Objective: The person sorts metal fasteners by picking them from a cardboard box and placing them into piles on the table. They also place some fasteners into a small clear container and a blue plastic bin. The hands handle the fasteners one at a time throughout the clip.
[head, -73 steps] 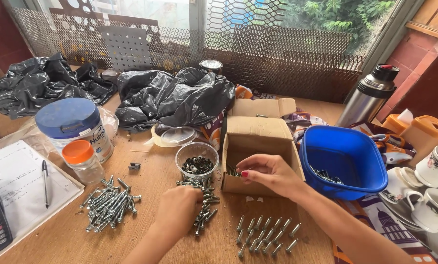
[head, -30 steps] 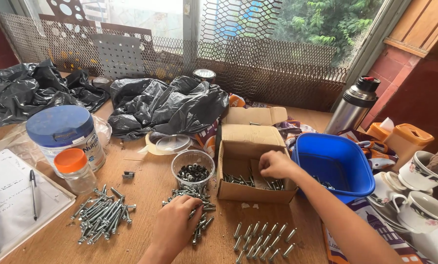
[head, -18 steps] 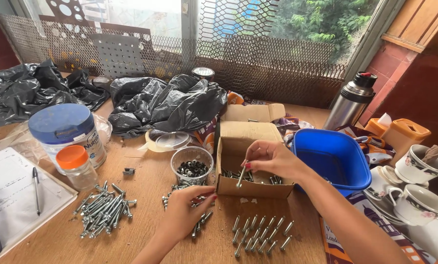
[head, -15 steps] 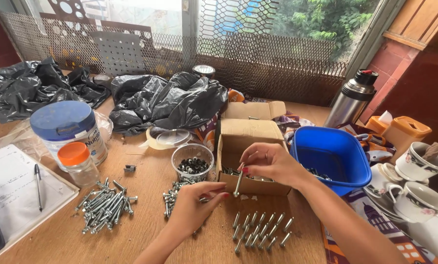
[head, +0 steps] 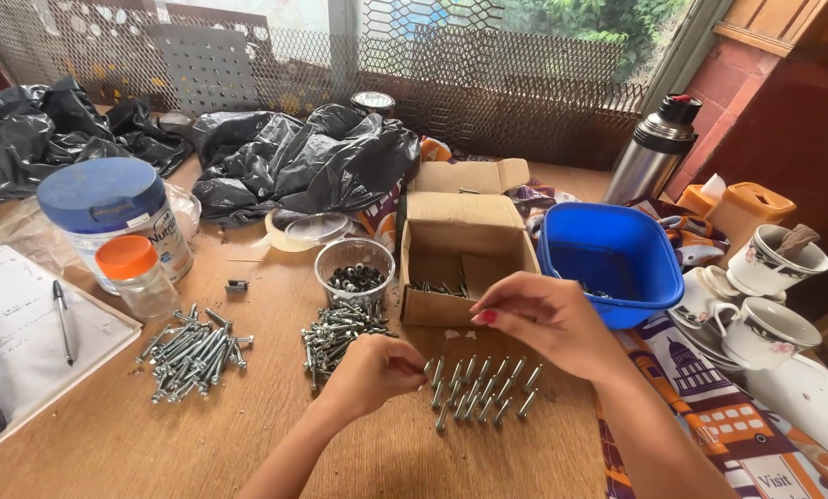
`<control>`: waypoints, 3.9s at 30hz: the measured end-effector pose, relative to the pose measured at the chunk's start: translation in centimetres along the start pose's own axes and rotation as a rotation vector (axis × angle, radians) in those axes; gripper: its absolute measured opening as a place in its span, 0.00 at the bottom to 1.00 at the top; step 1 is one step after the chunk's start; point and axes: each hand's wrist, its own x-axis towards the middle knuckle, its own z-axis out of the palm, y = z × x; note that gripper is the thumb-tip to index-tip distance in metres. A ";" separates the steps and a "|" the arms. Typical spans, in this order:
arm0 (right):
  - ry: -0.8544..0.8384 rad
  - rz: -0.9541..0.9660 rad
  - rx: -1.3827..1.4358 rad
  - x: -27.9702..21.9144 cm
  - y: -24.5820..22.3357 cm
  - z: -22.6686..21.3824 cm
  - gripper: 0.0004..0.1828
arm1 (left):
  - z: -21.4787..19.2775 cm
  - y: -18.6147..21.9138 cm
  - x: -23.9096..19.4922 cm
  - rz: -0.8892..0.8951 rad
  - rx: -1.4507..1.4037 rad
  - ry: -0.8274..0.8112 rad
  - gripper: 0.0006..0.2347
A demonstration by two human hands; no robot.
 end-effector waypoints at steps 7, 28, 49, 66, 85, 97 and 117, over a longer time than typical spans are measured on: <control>0.027 -0.086 0.056 -0.8 -0.5 -0.3 0.07 | 2.2 -4.0 2.0 0.016 0.085 0.044 0.07; 0.032 -0.076 -0.116 -1.2 -1.3 -0.8 0.06 | 3.1 -5.6 2.7 0.019 0.069 0.068 0.06; 0.398 -0.231 0.018 -0.9 0.4 -3.2 0.10 | -1.3 1.6 -0.5 0.126 -0.391 0.540 0.10; 0.486 -0.165 -0.170 0.6 3.1 -3.4 0.13 | 0.8 -1.8 15.7 0.486 0.481 0.367 0.11; 0.500 0.053 -0.129 1.6 3.7 -6.1 0.11 | 5.6 -8.9 32.7 0.167 0.901 -0.178 0.18; 0.479 0.110 -0.141 1.4 3.6 -6.4 0.12 | 5.5 -8.9 32.5 0.390 1.173 -0.138 0.09; 0.380 0.152 -0.243 1.4 3.0 -6.7 0.13 | 2.0 -1.6 28.6 -0.002 0.869 -0.392 0.14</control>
